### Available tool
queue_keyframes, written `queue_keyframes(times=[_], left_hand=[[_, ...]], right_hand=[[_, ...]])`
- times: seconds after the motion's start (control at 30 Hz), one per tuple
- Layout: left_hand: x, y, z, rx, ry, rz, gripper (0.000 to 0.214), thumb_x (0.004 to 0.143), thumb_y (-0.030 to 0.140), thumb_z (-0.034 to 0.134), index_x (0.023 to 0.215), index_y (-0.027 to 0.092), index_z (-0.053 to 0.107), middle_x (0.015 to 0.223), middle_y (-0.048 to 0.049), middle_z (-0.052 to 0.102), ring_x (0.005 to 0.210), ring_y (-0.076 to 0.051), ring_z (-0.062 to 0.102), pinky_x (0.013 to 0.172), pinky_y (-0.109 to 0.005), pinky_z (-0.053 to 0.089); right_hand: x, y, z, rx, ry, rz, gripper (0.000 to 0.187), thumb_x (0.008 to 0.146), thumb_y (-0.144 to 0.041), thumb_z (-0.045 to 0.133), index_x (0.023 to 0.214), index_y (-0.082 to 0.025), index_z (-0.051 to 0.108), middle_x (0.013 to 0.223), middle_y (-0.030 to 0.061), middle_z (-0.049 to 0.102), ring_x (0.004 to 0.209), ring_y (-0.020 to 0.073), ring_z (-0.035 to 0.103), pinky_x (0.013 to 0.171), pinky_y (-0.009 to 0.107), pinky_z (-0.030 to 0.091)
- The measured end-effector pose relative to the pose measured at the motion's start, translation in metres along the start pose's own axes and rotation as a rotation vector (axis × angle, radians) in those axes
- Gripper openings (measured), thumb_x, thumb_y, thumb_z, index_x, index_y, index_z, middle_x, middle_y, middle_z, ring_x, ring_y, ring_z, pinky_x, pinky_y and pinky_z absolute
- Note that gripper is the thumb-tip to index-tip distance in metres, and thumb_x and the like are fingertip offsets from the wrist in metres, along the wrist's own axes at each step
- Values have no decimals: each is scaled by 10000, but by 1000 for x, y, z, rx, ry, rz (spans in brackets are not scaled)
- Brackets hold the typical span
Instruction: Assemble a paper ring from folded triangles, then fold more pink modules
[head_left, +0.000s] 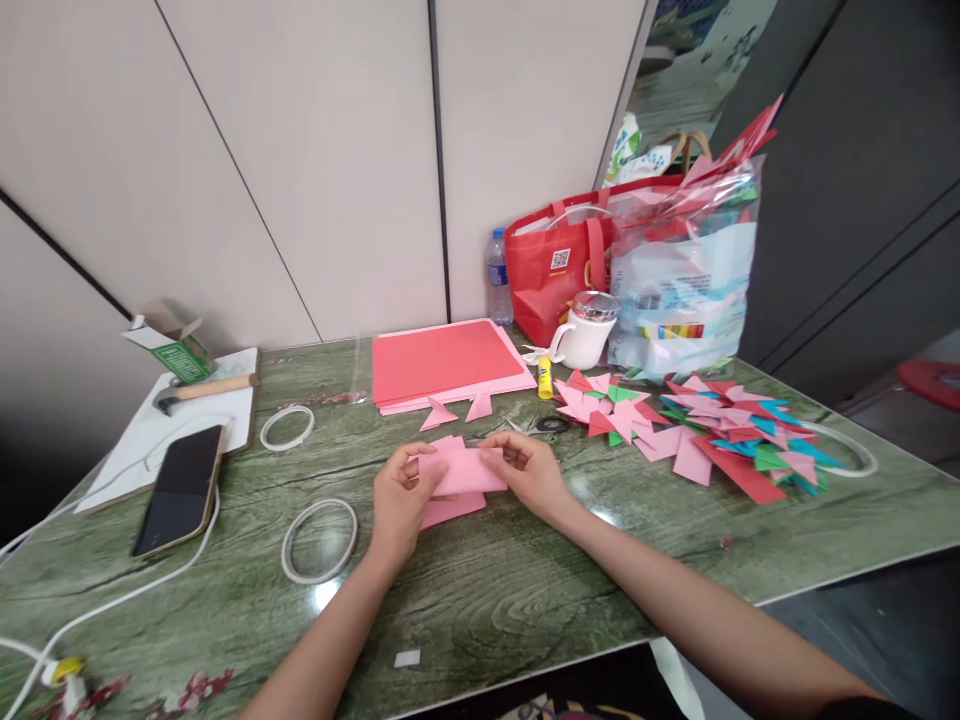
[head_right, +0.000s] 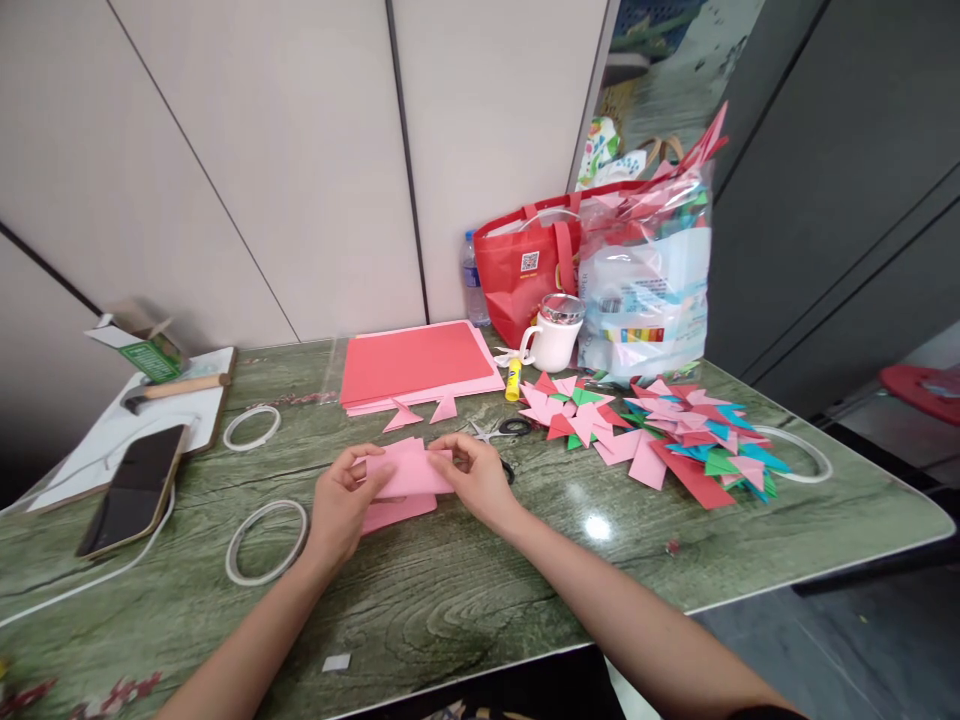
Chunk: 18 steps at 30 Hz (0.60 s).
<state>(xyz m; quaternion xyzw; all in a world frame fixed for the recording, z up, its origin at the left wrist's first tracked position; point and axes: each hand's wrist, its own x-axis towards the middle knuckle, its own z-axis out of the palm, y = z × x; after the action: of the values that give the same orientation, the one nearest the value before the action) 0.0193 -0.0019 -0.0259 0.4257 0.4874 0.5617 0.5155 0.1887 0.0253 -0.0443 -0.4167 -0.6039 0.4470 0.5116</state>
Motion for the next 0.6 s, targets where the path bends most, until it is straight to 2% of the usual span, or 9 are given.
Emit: queue_keyframes(times=[0.13,0.23,0.43,0.6], left_hand=[[-1,-1,1,14,-63,-34,335,623,284,714,878,168,530,660,1,646,557,-132,605,496,-253,528],[-2,-1,2,4,-105,-34,343,631,285,707,902,174,527,682,-3,655,574,-144,619,499,-260,531],[-4,1,3,28,-120,-22,360,665,284,685,968,168,531,651,6,651,559,-135,600,524,-286,545],[-4,1,4,19,-90,-20,331,687,312,663,964,172,550,664,-3,660,540,-131,593,493,-262,528]], right_hand=[[-1,-3,-1,-58,-85,-48,239,721,-300,638,934,-193,653,902,46,679,833,178,622,745,295,481],[-3,-6,0,-104,-82,-58,189,709,-272,654,877,-195,691,909,49,699,866,190,633,822,321,468],[-4,-9,1,-113,-46,-60,156,709,-277,657,836,-205,710,874,45,716,841,196,649,802,332,485],[-3,-8,1,-118,-38,-39,153,705,-287,663,824,-207,716,868,46,717,831,202,651,792,337,488]])
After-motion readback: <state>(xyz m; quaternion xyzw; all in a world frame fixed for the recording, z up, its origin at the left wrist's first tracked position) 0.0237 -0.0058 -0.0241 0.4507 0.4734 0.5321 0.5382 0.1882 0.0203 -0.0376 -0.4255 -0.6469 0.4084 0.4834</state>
